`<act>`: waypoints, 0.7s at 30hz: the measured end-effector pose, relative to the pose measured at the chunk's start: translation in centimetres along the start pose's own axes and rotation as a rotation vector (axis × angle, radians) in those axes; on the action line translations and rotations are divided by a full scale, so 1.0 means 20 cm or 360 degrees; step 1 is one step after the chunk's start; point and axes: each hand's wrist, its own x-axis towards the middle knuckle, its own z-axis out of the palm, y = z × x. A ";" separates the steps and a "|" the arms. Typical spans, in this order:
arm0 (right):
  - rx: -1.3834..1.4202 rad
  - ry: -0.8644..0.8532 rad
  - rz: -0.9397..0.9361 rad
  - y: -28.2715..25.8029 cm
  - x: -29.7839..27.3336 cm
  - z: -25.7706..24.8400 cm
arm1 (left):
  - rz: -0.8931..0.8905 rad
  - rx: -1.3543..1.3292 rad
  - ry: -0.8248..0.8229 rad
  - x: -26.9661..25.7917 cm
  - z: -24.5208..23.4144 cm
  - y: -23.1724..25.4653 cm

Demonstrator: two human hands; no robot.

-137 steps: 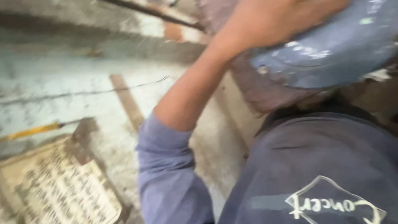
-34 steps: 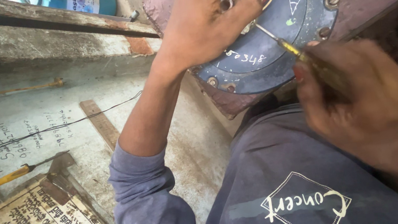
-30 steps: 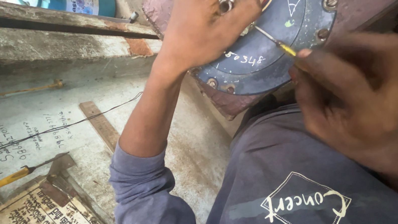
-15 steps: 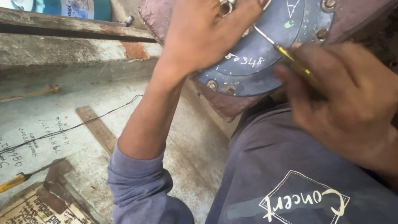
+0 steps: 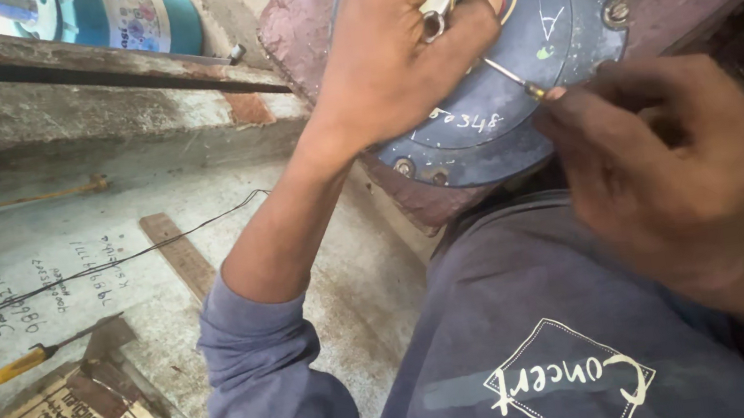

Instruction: The person uses a screwdriver to tighten screws on a white electrical component mounted on a blue circular base. They repeatedly adjust the wires and the component while working.

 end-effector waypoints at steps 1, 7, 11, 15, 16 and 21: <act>0.0011 0.0007 0.0002 0.00 0.00 0.00 | -0.0099 -0.0035 -0.0023 0.00 0.00 0.00; 0.0048 -0.0021 0.0049 -0.02 0.01 0.01 | 0.0125 0.0035 -0.0001 0.00 0.00 -0.02; -0.0024 -0.0035 -0.0001 -0.02 0.01 0.01 | 0.0100 0.0053 -0.0008 -0.01 -0.01 -0.02; -0.0145 -0.0045 -0.0021 -0.02 0.02 -0.01 | 0.0120 0.0077 0.0007 -0.01 0.00 -0.02; -0.0149 -0.0062 -0.0004 -0.03 0.03 -0.01 | 0.0137 0.0094 0.0018 -0.01 0.00 -0.03; -0.0205 -0.0102 0.0008 -0.06 0.05 -0.01 | 0.0137 0.0103 0.0000 -0.02 -0.01 -0.02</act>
